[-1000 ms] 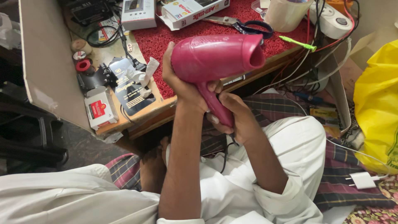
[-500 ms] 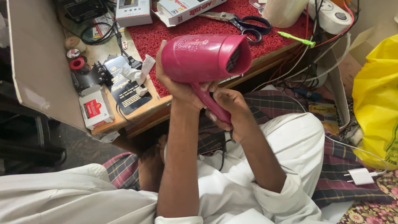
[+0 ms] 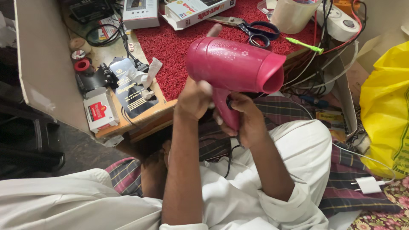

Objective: The person disassembles a pink hair dryer, removes the front grille, and manipulates internal components with their hands. They then reassemble the hair dryer by snapping the grille back into place and inspect the exterior.

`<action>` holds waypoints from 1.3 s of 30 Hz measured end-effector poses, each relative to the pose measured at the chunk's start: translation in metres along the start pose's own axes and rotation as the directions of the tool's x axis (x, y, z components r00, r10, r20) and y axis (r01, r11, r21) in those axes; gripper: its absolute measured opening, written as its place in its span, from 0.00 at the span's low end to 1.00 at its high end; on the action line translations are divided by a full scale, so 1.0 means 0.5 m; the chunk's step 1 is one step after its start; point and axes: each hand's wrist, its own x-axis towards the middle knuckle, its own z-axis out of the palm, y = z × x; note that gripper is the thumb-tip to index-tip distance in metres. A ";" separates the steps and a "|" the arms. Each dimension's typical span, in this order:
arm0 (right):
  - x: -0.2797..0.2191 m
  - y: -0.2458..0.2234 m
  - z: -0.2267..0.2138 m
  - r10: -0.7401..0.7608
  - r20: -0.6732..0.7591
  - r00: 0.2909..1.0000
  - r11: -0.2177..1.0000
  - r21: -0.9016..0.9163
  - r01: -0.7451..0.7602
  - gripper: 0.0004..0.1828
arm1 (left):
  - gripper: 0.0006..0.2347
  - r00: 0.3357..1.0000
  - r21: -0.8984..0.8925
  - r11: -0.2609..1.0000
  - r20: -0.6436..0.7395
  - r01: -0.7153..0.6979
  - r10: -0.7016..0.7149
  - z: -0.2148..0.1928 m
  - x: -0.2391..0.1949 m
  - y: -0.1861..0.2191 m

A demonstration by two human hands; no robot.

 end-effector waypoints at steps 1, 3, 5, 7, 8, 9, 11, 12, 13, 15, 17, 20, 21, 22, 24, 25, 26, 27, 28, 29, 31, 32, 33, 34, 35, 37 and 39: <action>0.000 -0.006 -0.001 -0.023 0.009 1.000 0.999 -0.034 0.023 0.21 | 0.36 0.998 0.071 0.997 -0.049 0.037 -0.033 0.000 -0.001 -0.008; -0.003 -0.020 -0.008 -0.066 0.026 0.997 0.993 -0.101 0.069 0.22 | 0.25 0.984 0.204 0.972 -0.153 0.118 -0.088 0.011 -0.002 -0.034; 0.004 -0.027 -0.016 -0.045 0.077 0.996 0.997 -0.065 0.050 0.21 | 0.14 0.964 0.183 0.965 -0.226 0.186 -0.143 0.016 0.004 -0.049; 0.005 -0.035 -0.030 -0.027 0.116 0.993 0.999 -0.044 0.032 0.22 | 0.09 0.944 0.191 0.954 -0.279 0.231 -0.173 0.020 0.013 -0.061; 0.004 -0.039 -0.038 -0.019 0.131 0.991 0.999 -0.041 0.024 0.22 | 0.09 0.939 0.211 0.947 -0.298 0.242 -0.174 0.021 0.018 -0.067; 0.003 -0.040 -0.044 -0.008 0.148 0.989 0.999 -0.037 0.013 0.22 | 0.09 0.931 0.231 0.939 -0.320 0.254 -0.174 0.019 0.019 -0.072; 0.004 -0.033 -0.049 -0.021 0.107 0.994 0.998 -0.056 0.027 0.21 | 0.09 0.961 0.184 0.974 -0.267 0.130 -0.077 0.014 0.018 -0.080; 0.005 -0.028 -0.050 -0.028 0.087 0.996 0.997 -0.066 0.034 0.21 | 0.09 0.970 0.157 0.985 -0.242 0.067 -0.028 0.011 0.016 -0.085; 0.006 -0.025 -0.049 -0.041 0.094 0.995 0.997 -0.054 0.046 0.20 | 0.09 0.966 0.179 0.982 -0.259 0.067 -0.019 0.008 0.016 -0.089; 0.006 -0.019 -0.042 -0.065 0.110 0.992 0.997 -0.031 0.069 0.20 | 0.08 0.956 0.222 0.973 -0.293 0.065 0.003 0.002 0.015 -0.096; 0.005 -0.012 -0.029 -0.090 0.060 0.994 0.996 -0.008 0.091 0.19 | 0.08 0.959 0.239 0.967 -0.282 0.091 -0.020 -0.004 0.013 -0.095; 0.004 -0.013 -0.012 -0.127 0.029 0.991 0.992 0.007 0.127 0.16 | 0.09 0.948 0.268 0.960 -0.319 0.082 0.008 0.001 0.014 -0.087; 0.006 -0.014 -0.008 -0.138 0.026 0.990 0.990 0.008 0.138 0.15 | 0.10 0.940 0.278 0.958 -0.339 0.072 0.028 0.005 0.015 -0.085; 0.005 -0.015 -0.006 -0.136 -0.017 0.991 0.991 0.002 0.136 0.15 | 0.11 0.938 0.253 0.965 -0.345 0.070 0.023 0.010 0.018 -0.084; -0.001 -0.015 -0.006 -0.132 -0.104 0.986 0.991 -0.008 0.132 0.16 | 0.12 0.934 0.201 0.977 -0.357 0.066 0.010 0.021 0.024 -0.082; 0.000 -0.013 -0.007 -0.136 -0.072 0.988 0.991 -0.006 0.136 0.13 | 0.11 0.937 0.172 0.982 -0.348 0.077 -0.012 0.023 0.024 -0.079; 0.001 -0.011 -0.010 -0.141 -0.039 0.989 0.990 -0.004 0.141 0.11 | 0.09 0.941 0.144 0.986 -0.337 0.087 -0.034 0.024 0.023 -0.076; 0.000 -0.008 -0.014 -0.146 -0.012 0.989 0.989 -0.001 0.146 0.12 | 0.08 0.944 0.113 0.988 -0.326 0.102 -0.060 0.024 0.021 -0.077; 0.001 -0.003 -0.017 -0.147 -0.032 0.989 0.989 -0.010 0.146 0.11 | 0.08 0.952 0.113 0.989 -0.302 0.092 -0.054 0.023 0.019 -0.076; 0.002 0.003 -0.020 -0.149 -0.053 0.987 0.989 -0.021 0.148 0.11 | 0.07 0.960 0.111 0.990 -0.277 0.082 -0.049 0.019 0.017 -0.076; 0.002 0.013 -0.020 -0.171 -0.103 0.980 0.985 -0.049 0.167 0.10 | 0.07 0.970 0.102 0.993 -0.242 0.055 -0.029 0.013 0.012 -0.077; 0.002 0.017 -0.017 -0.191 -0.132 0.973 0.981 -0.067 0.183 0.09 | 0.07 0.972 0.094 0.995 -0.233 0.038 -0.016 0.011 0.010 -0.078; 0.002 0.017 -0.013 -0.212 -0.160 0.964 0.976 -0.086 0.200 0.08 | 0.08 0.975 0.087 0.996 -0.223 0.021 -0.001 0.009 0.010 -0.079; 0.000 0.013 -0.007 -0.251 -0.136 0.958 0.956 -0.191 0.223 0.09 | 0.10 0.955 0.101 0.994 -0.297 0.044 -0.013 0.010 0.010 -0.079; -0.003 0.008 0.002 -0.288 -0.109 0.952 0.924 -0.293 0.246 0.11 | 0.12 0.929 0.113 0.991 -0.369 0.069 -0.023 0.011 0.012 -0.078; -0.008 -0.010 0.021 -0.463 -0.013 0.886 0.723 -0.583 0.369 0.14 | 0.12 0.937 0.101 0.994 -0.349 0.037 0.001 0.020 0.018 -0.072; -0.016 -0.037 0.041 -0.649 0.205 0.733 0.269 -0.840 0.472 0.22 | 0.10 0.983 0.037 0.997 -0.168 -0.073 0.078 0.034 0.024 -0.064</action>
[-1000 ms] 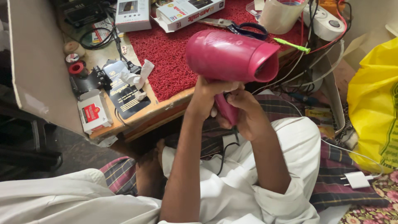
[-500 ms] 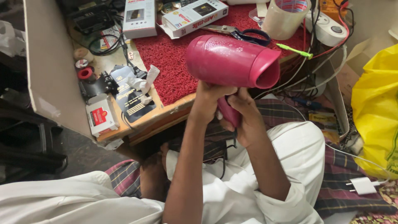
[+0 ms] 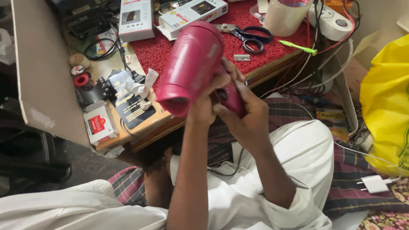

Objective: The person disassembles a pink hair dryer, removes the front grille, and manipulates internal components with their hands. They then reassemble the hair dryer by snapping the grille back into place and inspect the exterior.

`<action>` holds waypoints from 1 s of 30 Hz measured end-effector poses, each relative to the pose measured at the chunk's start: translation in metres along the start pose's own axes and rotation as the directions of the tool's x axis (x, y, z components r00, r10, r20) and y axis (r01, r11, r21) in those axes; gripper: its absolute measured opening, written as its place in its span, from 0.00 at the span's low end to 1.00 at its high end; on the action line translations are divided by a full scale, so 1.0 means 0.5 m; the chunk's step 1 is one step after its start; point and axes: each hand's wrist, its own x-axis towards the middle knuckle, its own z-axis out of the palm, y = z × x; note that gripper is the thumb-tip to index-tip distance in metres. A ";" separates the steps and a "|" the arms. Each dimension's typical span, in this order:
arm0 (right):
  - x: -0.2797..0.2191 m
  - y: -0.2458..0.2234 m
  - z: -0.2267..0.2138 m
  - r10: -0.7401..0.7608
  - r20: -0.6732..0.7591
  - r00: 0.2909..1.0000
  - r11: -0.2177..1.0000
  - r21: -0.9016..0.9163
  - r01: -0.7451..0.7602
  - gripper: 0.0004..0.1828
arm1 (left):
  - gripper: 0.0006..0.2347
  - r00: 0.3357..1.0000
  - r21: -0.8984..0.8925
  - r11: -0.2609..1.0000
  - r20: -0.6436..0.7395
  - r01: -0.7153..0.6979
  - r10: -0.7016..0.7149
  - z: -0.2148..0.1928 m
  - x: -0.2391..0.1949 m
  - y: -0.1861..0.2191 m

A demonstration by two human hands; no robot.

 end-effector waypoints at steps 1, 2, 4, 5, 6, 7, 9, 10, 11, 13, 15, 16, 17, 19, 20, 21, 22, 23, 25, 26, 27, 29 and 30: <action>0.007 -0.013 -0.004 0.032 0.034 0.999 0.992 0.121 -0.036 0.24 | 0.09 0.999 -0.017 0.999 -0.009 -0.031 0.031 0.009 0.006 0.002; 0.012 -0.026 -0.010 0.061 0.073 0.995 0.968 0.240 -0.077 0.25 | 0.09 0.998 -0.032 0.997 -0.021 -0.064 0.063 0.019 0.012 0.003; 0.023 -0.044 -0.023 0.156 0.153 0.976 0.979 0.110 -0.174 0.26 | 0.11 0.995 -0.127 0.988 -0.059 -0.087 0.080 0.034 0.019 0.011; 0.027 -0.049 -0.031 0.235 0.173 0.956 0.967 -0.140 -0.212 0.24 | 0.12 0.995 -0.206 0.975 -0.083 -0.079 0.063 0.040 0.021 0.015; 0.025 -0.052 -0.037 0.322 0.178 0.930 0.894 -0.382 -0.236 0.23 | 0.12 0.993 -0.286 0.956 -0.112 -0.073 0.043 0.045 0.017 0.018; 0.024 -0.052 -0.039 0.287 0.208 0.935 0.912 -0.358 -0.200 0.23 | 0.13 0.985 -0.244 0.969 -0.173 -0.043 0.000 0.046 0.017 0.023; 0.023 -0.044 -0.038 0.209 0.266 0.941 0.943 -0.308 -0.122 0.23 | 0.15 0.953 -0.164 0.986 -0.296 0.023 -0.071 0.046 0.023 0.035; 0.021 -0.039 -0.037 0.185 0.241 0.953 0.943 -0.317 -0.103 0.23 | 0.14 0.938 -0.129 0.989 -0.330 0.070 -0.109 0.049 0.027 0.038; 0.018 -0.034 -0.033 0.160 0.217 0.963 0.942 -0.326 -0.083 0.22 | 0.13 0.919 -0.095 0.988 -0.366 0.118 -0.145 0.051 0.032 0.040; 0.014 -0.022 -0.025 0.135 0.176 0.975 0.942 -0.328 -0.071 0.20 | 0.12 0.874 -0.031 0.982 -0.453 0.184 -0.178 0.055 0.040 0.043; 0.008 -0.010 -0.011 0.138 0.142 0.980 0.945 -0.315 -0.088 0.17 | 0.12 0.816 0.026 0.974 -0.550 0.226 -0.175 0.056 0.043 0.045; 0.005 -0.002 -0.002 0.130 0.139 0.982 0.948 -0.308 -0.081 0.17 | 0.11 0.766 0.028 0.966 -0.615 0.257 -0.186 0.053 0.044 0.047; 0.003 0.006 0.009 0.121 0.136 0.983 0.951 -0.301 -0.075 0.17 | 0.11 0.711 0.028 0.957 -0.676 0.289 -0.195 0.047 0.044 0.050; -0.007 0.023 0.036 0.107 0.123 0.987 0.957 -0.282 -0.069 0.16 | 0.09 0.647 0.048 0.940 -0.737 0.337 -0.195 0.028 0.040 0.056; -0.012 0.031 0.054 0.100 0.113 0.989 0.961 -0.268 -0.067 0.14 | 0.08 0.644 0.073 0.933 -0.742 0.352 -0.185 0.015 0.037 0.063; -0.018 0.039 0.066 0.093 0.103 0.990 0.965 -0.255 -0.064 0.13 | 0.08 0.642 0.097 0.925 -0.746 0.367 -0.176 0.005 0.035 0.064; -0.022 0.047 0.075 0.072 0.105 0.992 0.966 -0.254 -0.043 0.13 | 0.07 0.663 0.113 0.931 -0.731 0.348 -0.159 -0.004 0.033 0.063; -0.025 0.055 0.082 0.050 0.106 0.993 0.967 -0.254 -0.022 0.13 | 0.06 0.684 0.129 0.936 -0.716 0.329 -0.141 -0.012 0.032 0.061; -0.038 0.066 0.091 0.013 0.096 0.995 0.967 -0.256 0.012 0.14 | 0.05 0.702 0.141 0.935 -0.698 0.327 -0.140 -0.025 0.025 0.056; -0.041 0.071 0.091 -0.009 0.080 0.997 0.965 -0.262 0.030 0.15 | 0.05 0.706 0.138 0.930 -0.691 0.342 -0.157 -0.030 0.026 0.053; -0.043 0.076 0.090 -0.031 0.064 0.997 0.962 -0.268 0.047 0.16 | 0.05 0.709 0.136 0.924 -0.684 0.356 -0.173 -0.033 0.028 0.049; -0.049 0.084 0.083 -0.029 0.066 0.997 0.957 -0.287 0.047 0.16 | 0.05 0.728 0.129 0.920 -0.655 0.370 -0.201 -0.035 0.027 0.036; -0.046 0.088 0.084 -0.033 0.067 0.997 0.955 -0.292 0.051 0.16 | 0.05 0.739 0.132 0.918 -0.640 0.374 -0.209 -0.037 0.029 0.035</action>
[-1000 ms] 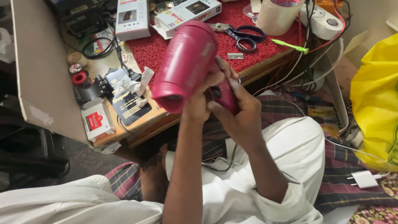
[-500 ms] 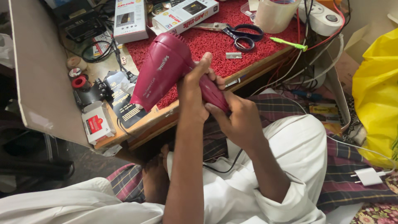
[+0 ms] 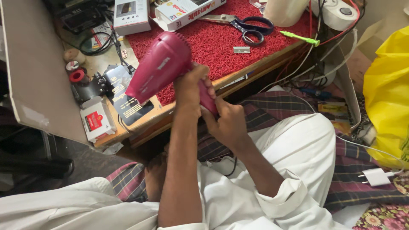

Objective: The person disassembles a pink hair dryer, removes the front grille, and manipulates internal components with their hands. They then reassemble the hair dryer by snapping the grille back into place and inspect the exterior.

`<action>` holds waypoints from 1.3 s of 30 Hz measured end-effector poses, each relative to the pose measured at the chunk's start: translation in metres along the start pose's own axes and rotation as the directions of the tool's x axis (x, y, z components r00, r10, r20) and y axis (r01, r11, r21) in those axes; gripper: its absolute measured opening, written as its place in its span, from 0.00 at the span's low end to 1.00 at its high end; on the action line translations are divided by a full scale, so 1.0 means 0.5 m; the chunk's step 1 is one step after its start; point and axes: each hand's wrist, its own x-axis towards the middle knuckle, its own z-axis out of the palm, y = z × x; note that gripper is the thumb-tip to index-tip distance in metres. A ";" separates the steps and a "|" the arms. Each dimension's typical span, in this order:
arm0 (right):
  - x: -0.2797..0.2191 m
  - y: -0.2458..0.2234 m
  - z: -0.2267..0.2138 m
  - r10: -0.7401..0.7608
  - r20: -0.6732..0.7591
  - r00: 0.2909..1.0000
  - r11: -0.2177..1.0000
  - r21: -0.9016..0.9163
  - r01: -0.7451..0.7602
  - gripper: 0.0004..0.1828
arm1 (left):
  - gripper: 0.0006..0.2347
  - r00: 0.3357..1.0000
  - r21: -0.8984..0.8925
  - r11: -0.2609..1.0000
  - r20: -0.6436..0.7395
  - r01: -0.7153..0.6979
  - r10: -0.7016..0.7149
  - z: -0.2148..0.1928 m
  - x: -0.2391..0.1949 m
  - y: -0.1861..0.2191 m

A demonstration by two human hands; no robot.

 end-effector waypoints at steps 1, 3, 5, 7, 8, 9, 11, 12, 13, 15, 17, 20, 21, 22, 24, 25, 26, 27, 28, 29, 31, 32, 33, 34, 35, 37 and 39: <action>0.001 0.001 0.001 -0.009 -0.011 1.000 1.000 0.014 0.009 0.15 | 0.05 1.000 0.011 1.000 0.000 0.010 -0.010 0.001 0.001 0.000; 0.002 0.003 -0.004 -0.032 -0.037 0.999 0.999 0.039 0.033 0.15 | 0.06 1.000 0.030 0.999 0.005 0.027 -0.027 0.008 0.002 -0.003; 0.007 0.003 -0.009 0.054 0.004 0.999 0.994 0.095 -0.054 0.13 | 0.07 1.000 0.010 1.000 0.019 0.015 -0.015 0.012 0.002 0.001; 0.015 0.003 -0.011 0.114 0.028 0.993 0.983 0.142 -0.116 0.13 | 0.09 0.998 -0.014 1.000 0.068 -0.013 0.014 0.014 -0.001 0.011; 0.015 0.002 -0.014 0.137 0.035 0.990 0.977 0.162 -0.141 0.14 | 0.10 0.994 -0.029 0.999 0.104 -0.029 0.032 0.013 -0.007 0.015; 0.016 0.000 -0.016 0.160 0.042 0.986 0.969 0.182 -0.165 0.14 | 0.12 0.989 -0.044 0.998 0.141 -0.044 0.049 0.011 -0.014 0.019; 0.021 0.004 -0.016 0.340 0.111 0.934 0.885 0.296 -0.358 0.15 | 0.13 0.928 -0.200 0.980 0.368 0.024 0.052 0.001 -0.030 0.028; 0.019 0.008 -0.017 0.424 0.160 0.892 0.823 0.344 -0.452 0.15 | 0.15 0.880 -0.268 0.960 0.471 0.076 0.062 -0.003 -0.037 0.028; 0.018 0.014 -0.019 0.430 0.170 0.887 0.766 0.451 -0.458 0.16 | 0.16 0.857 -0.233 0.970 0.512 0.075 0.056 -0.003 -0.040 0.024; 0.018 0.030 -0.021 0.441 0.198 0.875 0.617 0.641 -0.456 0.16 | 0.18 0.809 -0.163 0.984 0.587 0.071 0.039 0.006 -0.040 0.004; 0.021 0.051 -0.034 0.435 0.275 0.857 0.636 0.580 -0.509 0.17 | 0.15 0.798 -0.222 0.970 0.599 0.093 0.061 0.014 -0.031 -0.016; 0.030 0.092 -0.084 0.270 0.282 0.920 0.874 0.329 -0.358 0.16 | 0.13 0.788 -0.264 0.961 0.608 0.087 0.095 0.011 -0.019 -0.043; 0.035 0.103 -0.102 0.182 0.281 0.942 0.947 0.207 -0.244 0.15 | 0.13 0.785 -0.269 0.960 0.611 0.078 0.108 0.009 -0.015 -0.050; 0.039 0.111 -0.113 0.228 0.203 0.952 0.950 0.170 -0.263 0.16 | 0.11 0.817 -0.235 0.972 0.559 -0.007 0.141 0.014 -0.010 -0.061; 0.053 0.121 -0.138 0.302 0.034 0.953 0.948 0.098 -0.304 0.19 | 0.09 0.859 -0.155 0.973 0.459 -0.174 0.226 0.030 -0.004 -0.083; 0.060 0.119 -0.156 0.269 -0.017 0.963 0.934 0.247 -0.257 0.15 | 0.09 0.904 0.018 0.980 0.390 -0.197 0.175 0.037 -0.005 -0.091; 0.077 0.113 -0.170 0.229 -0.076 0.971 0.901 0.394 -0.182 0.15 | 0.08 0.938 0.193 0.957 0.311 -0.216 0.149 0.043 -0.004 -0.089; 0.098 0.104 -0.181 0.195 -0.137 0.971 0.844 0.528 -0.095 0.17 | 0.08 0.965 0.361 0.908 0.224 -0.214 0.138 0.049 -0.004 -0.084; 0.125 0.092 -0.186 0.136 -0.089 0.987 0.809 0.585 -0.058 0.21 | 0.08 0.955 0.317 0.927 0.274 -0.202 0.114 0.055 -0.007 -0.079; 0.153 0.082 -0.196 0.073 -0.045 0.996 0.768 0.640 -0.028 0.28 | 0.08 0.942 0.275 0.943 0.324 -0.186 0.091 0.063 -0.011 -0.075; 0.175 0.063 -0.198 0.026 -0.009 1.000 0.691 0.723 -0.012 0.34 | 0.09 0.912 0.151 0.986 0.411 -0.070 0.001 0.058 -0.024 -0.074; 0.181 0.059 -0.200 0.036 -0.024 0.999 0.665 0.747 -0.006 0.32 | 0.10 0.886 0.065 0.998 0.462 0.024 -0.051 0.059 -0.028 -0.078; 0.183 0.057 -0.201 0.046 -0.039 0.998 0.638 0.770 0.001 0.30 | 0.11 0.852 -0.017 0.992 0.515 0.122 -0.096 0.060 -0.029 -0.080; 0.177 0.057 -0.203 0.112 0.021 0.994 0.614 0.784 -0.086 0.30 | 0.12 0.832 -0.049 0.988 0.546 0.146 -0.096 0.057 -0.032 -0.082; 0.169 0.057 -0.204 0.176 0.083 0.981 0.585 0.793 -0.172 0.31 | 0.13 0.812 -0.080 0.982 0.576 0.171 -0.094 0.052 -0.032 -0.080; 0.154 0.055 -0.201 0.238 0.212 0.948 0.495 0.813 -0.307 0.34 | 0.16 0.774 -0.116 0.968 0.624 0.224 -0.104 0.042 -0.037 -0.073; 0.146 0.054 -0.194 0.223 0.337 0.915 0.390 0.829 -0.401 0.39 | 0.18 0.734 -0.131 0.952 0.668 0.278 -0.122 0.040 -0.038 -0.061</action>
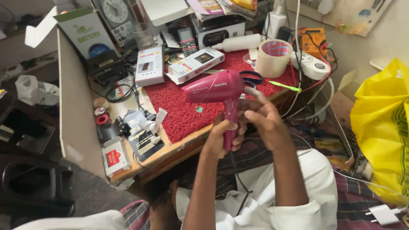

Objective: The person disassembles a pink hair dryer, removes the front grille, and manipulates internal components with their hands. They then reassemble the hair dryer by snapping the grille back into place and inspect the exterior.

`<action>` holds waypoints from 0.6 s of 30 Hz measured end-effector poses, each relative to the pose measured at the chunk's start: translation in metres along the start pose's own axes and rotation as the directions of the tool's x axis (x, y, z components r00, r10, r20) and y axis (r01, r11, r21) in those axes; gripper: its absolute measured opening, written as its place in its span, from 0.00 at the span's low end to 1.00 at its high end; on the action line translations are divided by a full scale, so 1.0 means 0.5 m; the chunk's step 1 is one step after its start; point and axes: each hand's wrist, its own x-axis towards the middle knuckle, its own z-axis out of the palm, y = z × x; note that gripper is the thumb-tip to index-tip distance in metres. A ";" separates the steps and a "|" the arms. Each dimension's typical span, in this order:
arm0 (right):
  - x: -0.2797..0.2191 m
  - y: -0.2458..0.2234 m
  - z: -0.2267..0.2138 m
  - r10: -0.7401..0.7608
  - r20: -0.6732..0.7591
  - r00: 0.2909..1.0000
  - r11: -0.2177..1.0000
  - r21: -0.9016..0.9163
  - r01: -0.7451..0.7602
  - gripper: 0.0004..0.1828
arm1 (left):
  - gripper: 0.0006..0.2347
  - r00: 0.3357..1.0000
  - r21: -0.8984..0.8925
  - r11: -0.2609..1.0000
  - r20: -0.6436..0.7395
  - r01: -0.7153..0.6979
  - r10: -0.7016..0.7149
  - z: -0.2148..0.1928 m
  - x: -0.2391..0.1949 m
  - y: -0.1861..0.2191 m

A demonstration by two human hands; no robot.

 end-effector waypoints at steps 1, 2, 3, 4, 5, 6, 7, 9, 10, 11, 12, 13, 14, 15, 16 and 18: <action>0.000 0.003 0.000 0.004 -0.008 1.000 1.000 0.004 -0.004 0.40 | 0.19 1.000 0.049 0.999 -0.026 -0.004 0.006 0.002 0.000 0.006; 0.000 0.007 0.001 0.007 -0.016 1.000 1.000 0.008 -0.007 0.40 | 0.19 0.999 0.099 0.995 -0.051 -0.008 0.013 0.004 -0.001 0.011; 0.001 0.013 0.001 0.012 -0.021 1.000 1.000 0.013 -0.011 0.41 | 0.20 0.997 0.149 0.989 -0.078 -0.013 0.025 0.005 -0.003 0.015; 0.001 0.020 0.002 -0.010 -0.027 1.000 1.000 -0.008 0.010 0.42 | 0.20 0.995 0.203 0.979 -0.097 0.008 0.012 0.007 -0.005 0.019; 0.003 0.029 0.003 -0.033 -0.028 0.999 0.999 -0.027 0.032 0.43 | 0.20 0.993 0.259 0.965 -0.117 0.028 0.003 0.008 -0.006 0.025; 0.004 0.036 0.002 -0.056 -0.029 0.998 0.997 -0.046 0.055 0.44 | 0.20 0.990 0.314 0.948 -0.138 0.048 -0.004 0.010 -0.006 0.029; 0.006 0.043 0.001 -0.070 -0.047 0.996 0.997 -0.015 0.069 0.46 | 0.19 0.986 0.365 0.929 -0.167 0.056 0.006 0.012 -0.004 0.031; 0.012 0.056 -0.002 -0.096 -0.082 0.992 0.994 0.047 0.100 0.49 | 0.19 0.975 0.463 0.883 -0.222 0.076 0.033 0.021 -0.002 0.031; 0.015 0.059 -0.006 -0.128 -0.095 0.987 0.991 0.014 0.130 0.51 | 0.18 0.979 0.527 0.848 -0.195 0.055 0.057 0.021 0.000 0.036; 0.014 0.060 -0.011 -0.158 -0.111 0.981 0.988 -0.020 0.156 0.53 | 0.18 0.983 0.585 0.810 -0.168 0.037 0.076 0.022 0.001 0.039; 0.015 0.062 -0.016 -0.187 -0.127 0.974 0.982 -0.055 0.181 0.55 | 0.17 0.986 0.640 0.768 -0.139 0.017 0.094 0.023 0.002 0.041; 0.015 0.063 -0.021 -0.177 -0.126 0.976 0.984 -0.005 0.178 0.54 | 0.16 0.983 0.668 0.744 -0.136 -0.002 0.125 0.024 0.002 0.039; 0.016 0.065 -0.024 -0.168 -0.125 0.978 0.984 0.045 0.175 0.53 | 0.16 0.979 0.694 0.719 -0.132 -0.021 0.156 0.026 0.003 0.036; 0.015 0.067 -0.027 -0.158 -0.122 0.980 0.981 0.096 0.170 0.52 | 0.15 0.974 0.720 0.693 -0.128 -0.039 0.188 0.029 0.003 0.030; 0.014 0.070 -0.028 -0.135 -0.173 0.976 0.979 0.126 0.158 0.49 | 0.15 0.965 0.744 0.665 -0.121 -0.067 0.233 0.032 0.005 0.023; 0.018 0.079 -0.030 -0.090 -0.264 0.960 0.971 0.192 0.144 0.43 | 0.15 0.940 0.792 0.599 -0.101 -0.122 0.326 0.042 0.013 0.011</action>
